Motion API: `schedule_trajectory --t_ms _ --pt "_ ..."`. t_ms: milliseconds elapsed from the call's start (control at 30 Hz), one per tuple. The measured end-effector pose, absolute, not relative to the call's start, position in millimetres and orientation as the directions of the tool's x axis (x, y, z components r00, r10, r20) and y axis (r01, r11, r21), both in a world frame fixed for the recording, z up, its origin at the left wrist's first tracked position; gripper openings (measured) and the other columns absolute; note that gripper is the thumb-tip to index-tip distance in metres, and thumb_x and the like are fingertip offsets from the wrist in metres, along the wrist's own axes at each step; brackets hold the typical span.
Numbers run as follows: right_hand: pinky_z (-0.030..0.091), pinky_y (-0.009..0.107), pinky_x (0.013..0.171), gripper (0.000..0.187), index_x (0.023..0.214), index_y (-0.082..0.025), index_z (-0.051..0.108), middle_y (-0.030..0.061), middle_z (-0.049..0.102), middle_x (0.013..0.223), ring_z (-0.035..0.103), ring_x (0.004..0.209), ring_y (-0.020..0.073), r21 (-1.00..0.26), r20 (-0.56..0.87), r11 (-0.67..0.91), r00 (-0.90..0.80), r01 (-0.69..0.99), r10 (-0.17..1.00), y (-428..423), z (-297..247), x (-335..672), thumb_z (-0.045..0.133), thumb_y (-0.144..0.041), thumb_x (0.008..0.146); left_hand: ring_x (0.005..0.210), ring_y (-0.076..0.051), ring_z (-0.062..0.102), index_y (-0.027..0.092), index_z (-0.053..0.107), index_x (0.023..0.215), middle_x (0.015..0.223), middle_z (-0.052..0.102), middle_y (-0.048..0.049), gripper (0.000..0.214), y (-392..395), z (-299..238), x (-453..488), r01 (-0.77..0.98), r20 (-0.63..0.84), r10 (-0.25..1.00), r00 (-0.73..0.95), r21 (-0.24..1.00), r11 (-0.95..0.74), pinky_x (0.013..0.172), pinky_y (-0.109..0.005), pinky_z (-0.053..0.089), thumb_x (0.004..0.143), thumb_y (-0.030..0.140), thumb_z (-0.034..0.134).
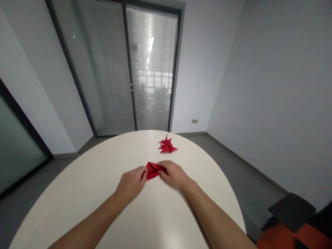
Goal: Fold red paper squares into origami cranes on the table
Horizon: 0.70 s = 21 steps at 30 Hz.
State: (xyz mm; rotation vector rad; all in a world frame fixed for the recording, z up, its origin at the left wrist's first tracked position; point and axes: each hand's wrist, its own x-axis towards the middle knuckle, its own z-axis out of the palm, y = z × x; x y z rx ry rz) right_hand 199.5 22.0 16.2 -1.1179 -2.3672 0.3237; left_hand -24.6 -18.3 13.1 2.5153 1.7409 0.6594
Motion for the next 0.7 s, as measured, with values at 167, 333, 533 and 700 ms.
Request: schedule_trajectory --t_ms 167,333,533,700 --pt "0.046 0.034 0.097 0.031 0.120 -0.021 0.068 0.0073 0.070 0.121 0.061 0.112 0.0221 -0.381 0.366 0.650 -0.538 0.658 0.759 22 19 195 0.053 -0.020 0.093 0.098 -0.023 0.067 0.024 0.062 0.112 0.110 0.072 -0.0054 0.023 -18 12 -26 0.882 0.381 0.877 0.294 0.246 -0.402 0.083 -0.034 0.050 0.094 0.023 0.047" --pt "0.047 0.036 0.098 0.031 0.119 -0.021 0.069 0.0079 0.069 0.123 0.061 0.110 0.0233 -0.307 0.394 0.692 -0.574 0.654 0.717 17 25 190 0.053 -0.019 0.093 0.111 -0.023 0.062 0.029 0.056 0.130 0.128 0.066 -0.0039 0.037 -19 11 -23 0.853 0.415 0.851 0.322 0.263 -0.451 0.092 -0.035 0.050 0.094 0.022 0.050" --pt "0.046 0.037 0.102 0.046 0.124 -0.023 0.063 0.0066 0.067 0.125 0.060 0.114 0.0224 -0.419 0.441 0.694 -0.538 0.585 0.719 11 26 179 0.057 -0.007 0.081 0.110 -0.021 0.065 0.029 0.061 0.125 0.129 0.067 -0.0013 0.037 -21 16 -21 0.840 0.425 0.861 0.278 0.327 -0.432 0.095 -0.034 0.051 0.093 0.017 0.046" --pt "0.048 0.039 0.101 0.060 0.135 -0.024 0.050 0.0074 0.063 0.131 0.061 0.114 0.0219 -0.647 0.446 0.584 -0.378 0.490 0.811 9 23 174 0.058 -0.006 0.078 0.106 -0.021 0.067 0.025 0.066 0.115 0.123 0.070 -0.0021 0.035 -16 15 -24 0.806 0.457 0.870 0.185 0.436 -0.400 0.097 -0.036 0.051 0.090 0.015 0.043"
